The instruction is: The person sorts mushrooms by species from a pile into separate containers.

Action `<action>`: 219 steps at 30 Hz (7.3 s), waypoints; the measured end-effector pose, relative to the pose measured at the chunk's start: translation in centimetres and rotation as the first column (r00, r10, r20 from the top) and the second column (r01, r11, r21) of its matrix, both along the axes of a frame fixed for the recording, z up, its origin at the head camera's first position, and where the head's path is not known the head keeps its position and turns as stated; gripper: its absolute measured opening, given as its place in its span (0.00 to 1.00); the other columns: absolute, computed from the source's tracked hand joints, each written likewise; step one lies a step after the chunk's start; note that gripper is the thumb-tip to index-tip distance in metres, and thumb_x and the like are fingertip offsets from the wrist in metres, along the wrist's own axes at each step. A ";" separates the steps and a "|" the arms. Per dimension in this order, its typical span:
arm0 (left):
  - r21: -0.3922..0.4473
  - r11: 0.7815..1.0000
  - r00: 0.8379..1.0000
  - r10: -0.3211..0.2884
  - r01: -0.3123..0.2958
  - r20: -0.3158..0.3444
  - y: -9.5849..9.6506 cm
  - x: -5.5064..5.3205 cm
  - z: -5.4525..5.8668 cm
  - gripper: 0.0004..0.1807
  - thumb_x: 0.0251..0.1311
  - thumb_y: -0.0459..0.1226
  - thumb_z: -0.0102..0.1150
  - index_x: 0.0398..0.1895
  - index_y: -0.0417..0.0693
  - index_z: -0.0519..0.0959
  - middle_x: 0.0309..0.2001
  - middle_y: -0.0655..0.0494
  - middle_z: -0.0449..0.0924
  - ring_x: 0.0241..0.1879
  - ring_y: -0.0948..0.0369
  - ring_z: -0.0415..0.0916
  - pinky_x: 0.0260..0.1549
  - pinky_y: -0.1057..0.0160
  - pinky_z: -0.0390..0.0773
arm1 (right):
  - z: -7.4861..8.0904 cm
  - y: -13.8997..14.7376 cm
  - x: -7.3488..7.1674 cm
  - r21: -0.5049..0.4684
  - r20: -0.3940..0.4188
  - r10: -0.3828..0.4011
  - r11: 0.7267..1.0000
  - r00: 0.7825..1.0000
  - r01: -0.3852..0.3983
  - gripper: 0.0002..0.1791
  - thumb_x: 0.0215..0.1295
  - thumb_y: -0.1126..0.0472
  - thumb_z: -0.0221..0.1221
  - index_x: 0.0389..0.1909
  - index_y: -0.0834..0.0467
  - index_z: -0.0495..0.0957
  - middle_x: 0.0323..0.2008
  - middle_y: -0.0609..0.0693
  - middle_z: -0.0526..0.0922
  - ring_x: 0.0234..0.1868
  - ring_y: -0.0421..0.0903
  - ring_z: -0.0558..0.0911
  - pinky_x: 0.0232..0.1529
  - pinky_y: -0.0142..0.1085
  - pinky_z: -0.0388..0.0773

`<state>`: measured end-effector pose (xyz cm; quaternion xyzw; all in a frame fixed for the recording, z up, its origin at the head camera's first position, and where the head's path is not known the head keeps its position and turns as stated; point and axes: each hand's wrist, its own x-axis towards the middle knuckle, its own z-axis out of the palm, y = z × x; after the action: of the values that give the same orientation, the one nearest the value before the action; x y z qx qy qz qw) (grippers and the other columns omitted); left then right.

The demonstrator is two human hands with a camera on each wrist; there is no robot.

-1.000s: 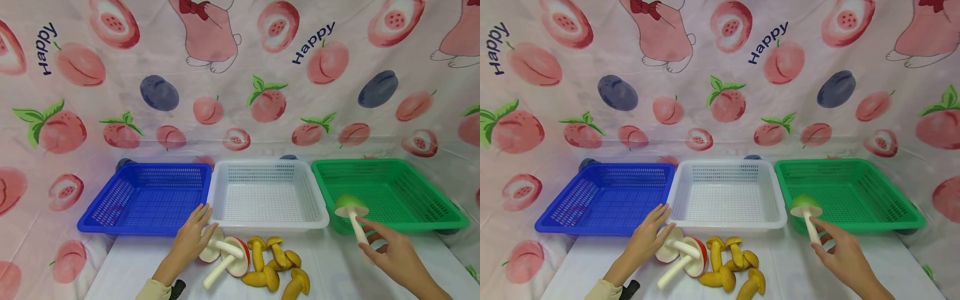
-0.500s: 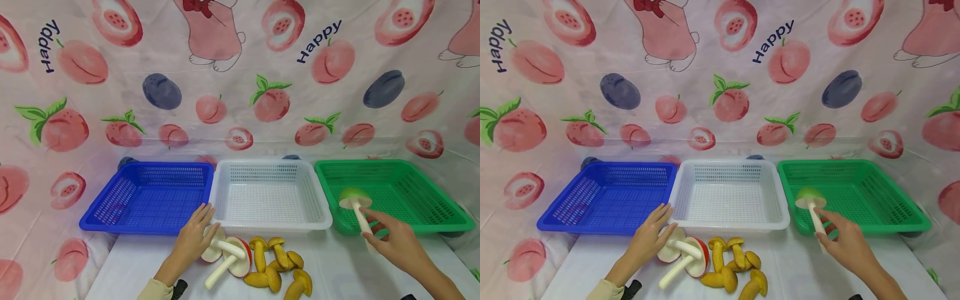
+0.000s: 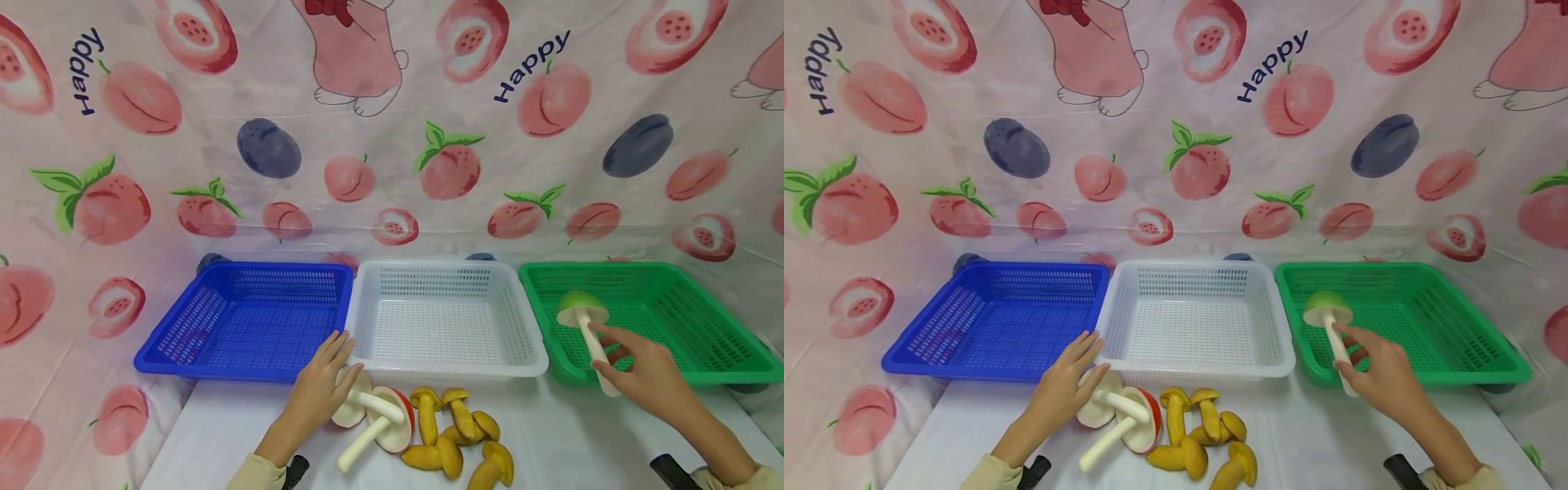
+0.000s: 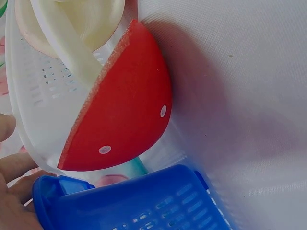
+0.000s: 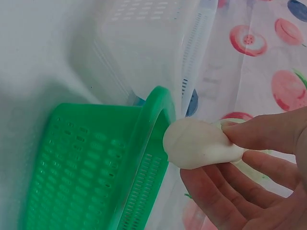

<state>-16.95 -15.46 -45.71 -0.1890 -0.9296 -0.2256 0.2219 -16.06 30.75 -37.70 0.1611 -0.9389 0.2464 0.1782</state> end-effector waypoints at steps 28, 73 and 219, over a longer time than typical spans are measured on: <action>-0.001 1.000 1.000 0.017 -0.017 -0.016 0.1 0.0 0.2 0.26 0.56 0.47 0.53 0.54 0.42 0.71 0.59 0.50 0.65 0.61 0.52 0.57 0.50 0.49 0.67 | -1.6 1.1 -5.4 0.017 0.121 -0.023 1.000 0.992 0.021 0.28 0.46 0.67 0.63 0.52 0.67 0.69 0.34 0.61 0.78 0.27 0.49 0.78 0.16 0.31 0.70; 0.002 1.000 0.999 0.011 -0.010 -0.030 0.2 0.0 -0.2 0.25 0.57 0.47 0.52 0.54 0.41 0.71 0.58 0.49 0.66 0.61 0.53 0.57 0.51 0.50 0.66 | -6.0 1.6 -8.9 0.087 0.423 -0.027 0.996 0.906 -0.011 0.24 0.45 0.68 0.62 0.44 0.77 0.69 0.32 0.68 0.77 0.33 0.61 0.77 0.28 0.46 0.75; -0.013 1.000 0.994 0.008 -0.010 -0.112 0.4 -0.1 -0.3 0.25 0.55 0.45 0.54 0.53 0.39 0.72 0.57 0.46 0.67 0.59 0.50 0.60 0.50 0.49 0.67 | -7.3 -10.1 5.6 -0.411 0.374 0.359 0.890 0.855 -0.195 0.22 0.44 0.51 0.66 0.40 0.53 0.74 0.38 0.47 0.74 0.34 0.39 0.76 0.26 0.30 0.77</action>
<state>-17.07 -15.08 -46.02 -0.1986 -0.9182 -0.2072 0.2732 -10.41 20.68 -44.96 0.2017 -0.8596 0.4668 -0.0503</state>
